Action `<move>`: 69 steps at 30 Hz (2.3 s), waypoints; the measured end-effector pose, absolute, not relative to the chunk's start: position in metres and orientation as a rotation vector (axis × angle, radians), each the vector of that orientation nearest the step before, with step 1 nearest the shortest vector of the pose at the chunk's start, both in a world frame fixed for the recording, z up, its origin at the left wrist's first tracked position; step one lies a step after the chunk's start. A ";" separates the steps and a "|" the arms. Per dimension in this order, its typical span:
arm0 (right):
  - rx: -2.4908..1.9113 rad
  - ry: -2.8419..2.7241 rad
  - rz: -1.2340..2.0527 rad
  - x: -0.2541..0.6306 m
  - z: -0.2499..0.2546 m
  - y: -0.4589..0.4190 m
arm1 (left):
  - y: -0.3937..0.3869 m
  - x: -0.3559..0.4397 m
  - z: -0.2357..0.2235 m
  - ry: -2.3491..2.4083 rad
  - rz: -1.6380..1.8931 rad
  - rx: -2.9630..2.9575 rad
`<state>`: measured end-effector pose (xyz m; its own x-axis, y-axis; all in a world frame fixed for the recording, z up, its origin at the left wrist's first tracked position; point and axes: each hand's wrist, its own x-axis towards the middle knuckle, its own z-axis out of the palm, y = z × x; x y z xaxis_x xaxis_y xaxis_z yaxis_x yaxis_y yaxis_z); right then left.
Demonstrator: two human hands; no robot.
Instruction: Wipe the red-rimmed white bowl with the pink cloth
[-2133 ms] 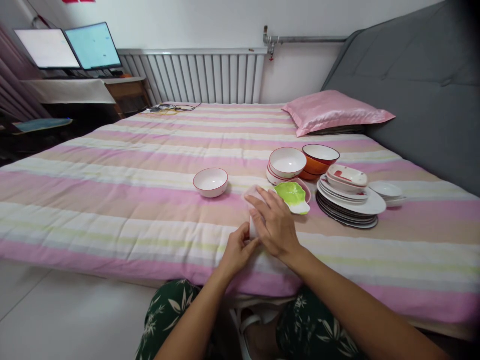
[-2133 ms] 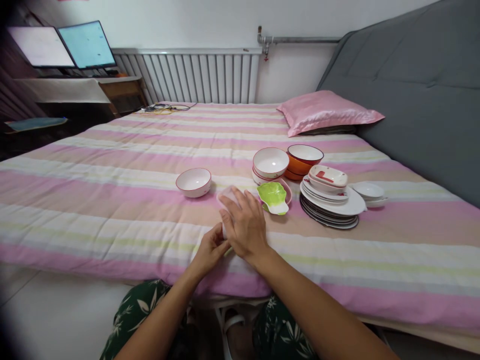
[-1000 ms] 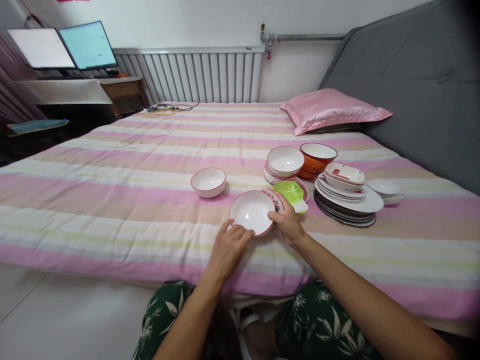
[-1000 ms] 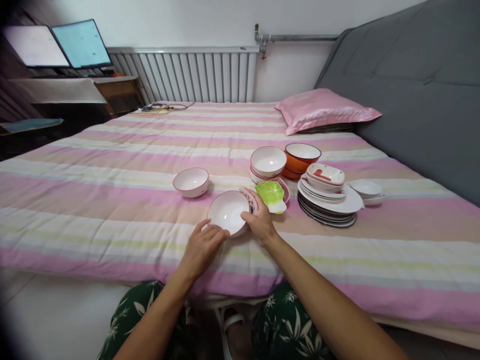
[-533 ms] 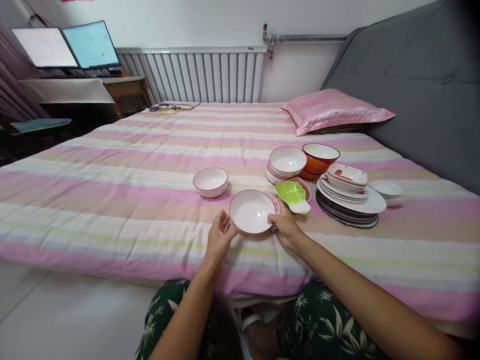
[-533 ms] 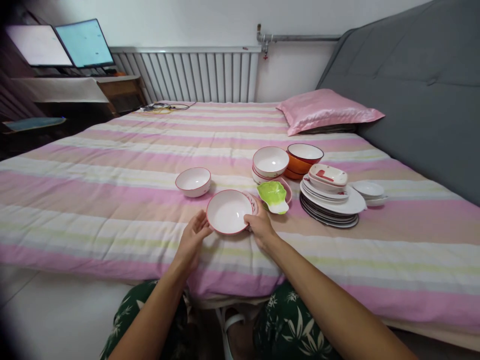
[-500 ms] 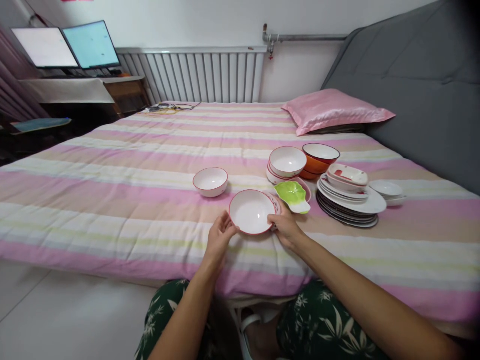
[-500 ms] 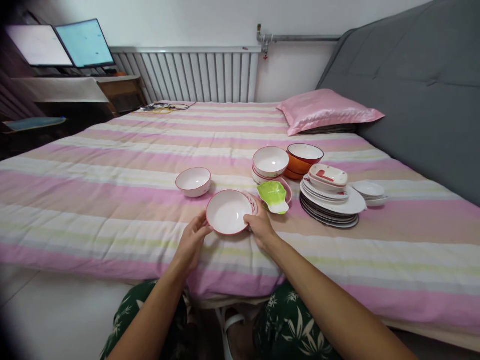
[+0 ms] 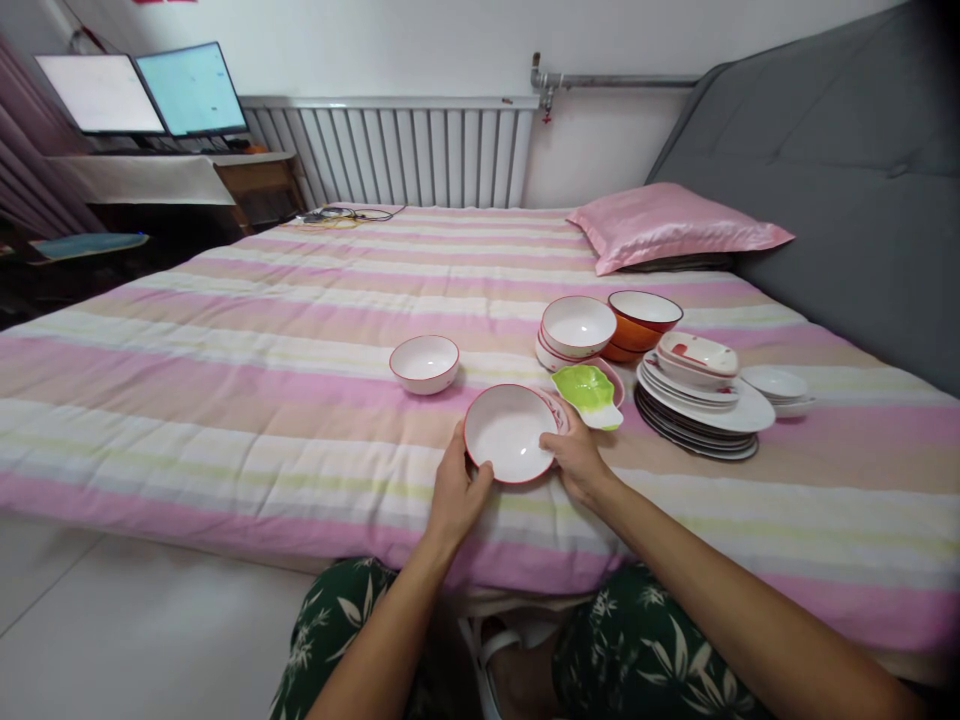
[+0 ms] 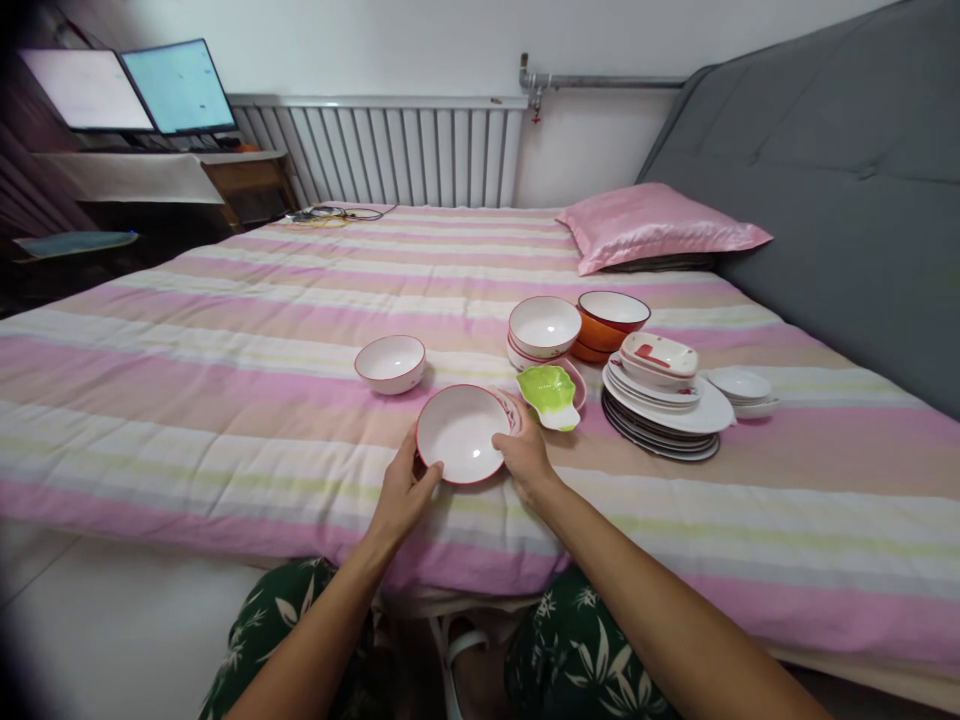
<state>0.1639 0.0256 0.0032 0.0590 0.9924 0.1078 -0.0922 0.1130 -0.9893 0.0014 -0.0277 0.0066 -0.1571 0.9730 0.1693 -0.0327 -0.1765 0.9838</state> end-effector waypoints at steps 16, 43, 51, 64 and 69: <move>-1.021 -1.305 1.135 0.162 -0.001 0.024 | -0.022 -0.017 0.010 1.539 1.240 2.042; -1.084 -1.503 0.739 0.167 0.022 0.023 | -0.023 -0.008 0.001 1.411 1.303 1.900; -1.078 -1.065 1.007 0.158 -0.001 0.028 | -0.019 -0.003 0.007 1.145 1.281 1.279; -0.984 -0.855 1.496 0.150 0.002 0.017 | -0.027 0.005 0.021 1.093 1.365 1.161; -0.976 -0.869 1.484 0.152 0.008 0.017 | -0.027 -0.002 0.022 1.172 1.335 1.288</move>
<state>0.1523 0.0168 0.0081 -0.0557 0.9920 -0.1137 -0.3868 -0.1264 -0.9135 -0.0019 -0.0273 0.0221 -0.0385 0.9905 0.1320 0.0026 -0.1320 0.9912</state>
